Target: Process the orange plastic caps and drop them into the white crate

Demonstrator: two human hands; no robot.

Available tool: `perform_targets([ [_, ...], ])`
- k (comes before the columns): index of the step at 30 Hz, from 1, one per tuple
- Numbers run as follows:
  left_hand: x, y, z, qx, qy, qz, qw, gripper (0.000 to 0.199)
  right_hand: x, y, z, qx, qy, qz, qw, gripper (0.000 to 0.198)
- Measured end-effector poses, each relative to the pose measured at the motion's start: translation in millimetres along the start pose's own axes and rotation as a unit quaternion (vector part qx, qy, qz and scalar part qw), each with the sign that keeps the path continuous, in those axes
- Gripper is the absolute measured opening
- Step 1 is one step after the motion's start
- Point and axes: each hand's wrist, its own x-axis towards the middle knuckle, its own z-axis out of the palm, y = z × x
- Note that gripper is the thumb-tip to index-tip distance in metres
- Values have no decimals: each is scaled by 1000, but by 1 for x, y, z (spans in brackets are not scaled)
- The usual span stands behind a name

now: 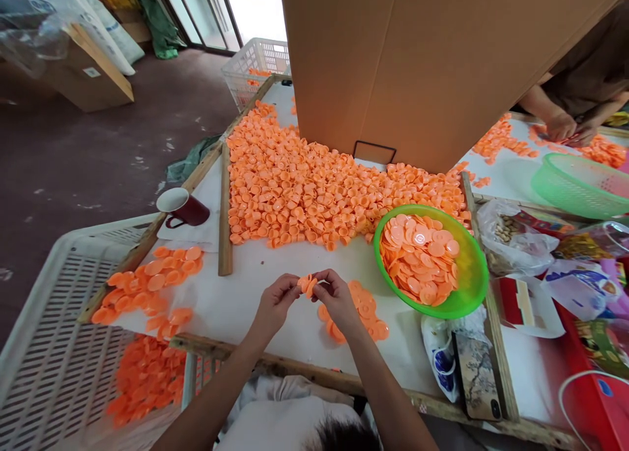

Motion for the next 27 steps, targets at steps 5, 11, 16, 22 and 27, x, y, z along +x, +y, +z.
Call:
perform_targets([
  [5, -2, 13, 2, 53, -3, 27, 998, 20, -2, -1, 2, 19, -2, -15, 1000, 16],
  [11, -5, 7, 8, -46, 4, -62, 997, 23, -4, 1, 7, 1, 42, -41, 998, 19],
  [16, -7, -7, 10, -67, -2, -99, 993, 25, -6, 6, 5, 1, 7, -7, 1000, 29],
  [22, -5, -13, 9, -47, 5, -95, 994, 23, -5, 4, 8, -21, 7, -2, 1000, 27],
  [27, -2, -6, 9, -10, -24, -84, 996, 22, -1, 2, 3, 5, -36, 12, 999, 26],
])
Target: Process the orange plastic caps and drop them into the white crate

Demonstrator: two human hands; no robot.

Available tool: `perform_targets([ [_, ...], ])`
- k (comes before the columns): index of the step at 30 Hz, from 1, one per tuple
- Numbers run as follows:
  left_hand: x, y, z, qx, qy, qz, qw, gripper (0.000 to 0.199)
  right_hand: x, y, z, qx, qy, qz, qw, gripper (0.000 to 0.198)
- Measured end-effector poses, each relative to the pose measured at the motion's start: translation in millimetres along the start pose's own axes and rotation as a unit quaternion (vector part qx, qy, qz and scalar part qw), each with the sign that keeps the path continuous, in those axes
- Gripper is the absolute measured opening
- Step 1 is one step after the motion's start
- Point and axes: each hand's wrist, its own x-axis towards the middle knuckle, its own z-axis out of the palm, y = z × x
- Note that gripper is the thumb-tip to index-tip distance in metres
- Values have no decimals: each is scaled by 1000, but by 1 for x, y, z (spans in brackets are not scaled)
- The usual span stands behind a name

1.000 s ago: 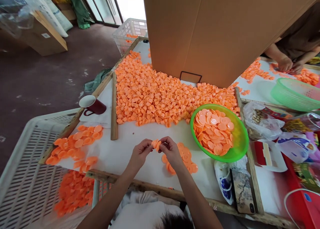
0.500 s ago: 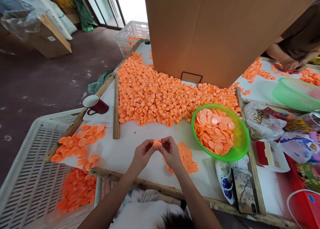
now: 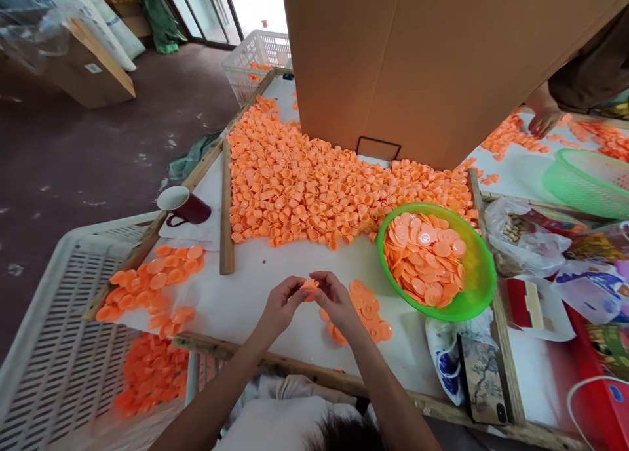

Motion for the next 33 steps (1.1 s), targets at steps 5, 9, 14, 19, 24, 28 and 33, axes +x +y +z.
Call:
perform_targets([
  [5, -1, 2, 6, 48, 29, 8, 998, 20, 6, 8, -1, -53, 52, -1, 997, 17],
  [9, 2, -8, 9, -22, 44, -26, 998, 20, 7, 7, 2, -76, 53, 6, 996, 18],
  [14, 5, -11, 10, -162, 32, -80, 983, 19, 1, 10, 2, -98, 28, -13, 995, 29],
  [19, 6, -9, 11, -166, 36, -77, 983, 19, -2, 18, 3, -160, 77, -59, 982, 26],
  [24, 4, -11, 13, -148, 22, -57, 987, 22, -2, 9, -1, -57, 13, -22, 998, 29],
  [28, 1, -14, 15, -110, -3, -38, 993, 26, -3, 4, -5, -26, 21, -12, 999, 20],
  [33, -2, -17, 15, -76, 27, -31, 996, 28, -5, 11, -2, -31, 49, -19, 998, 15],
])
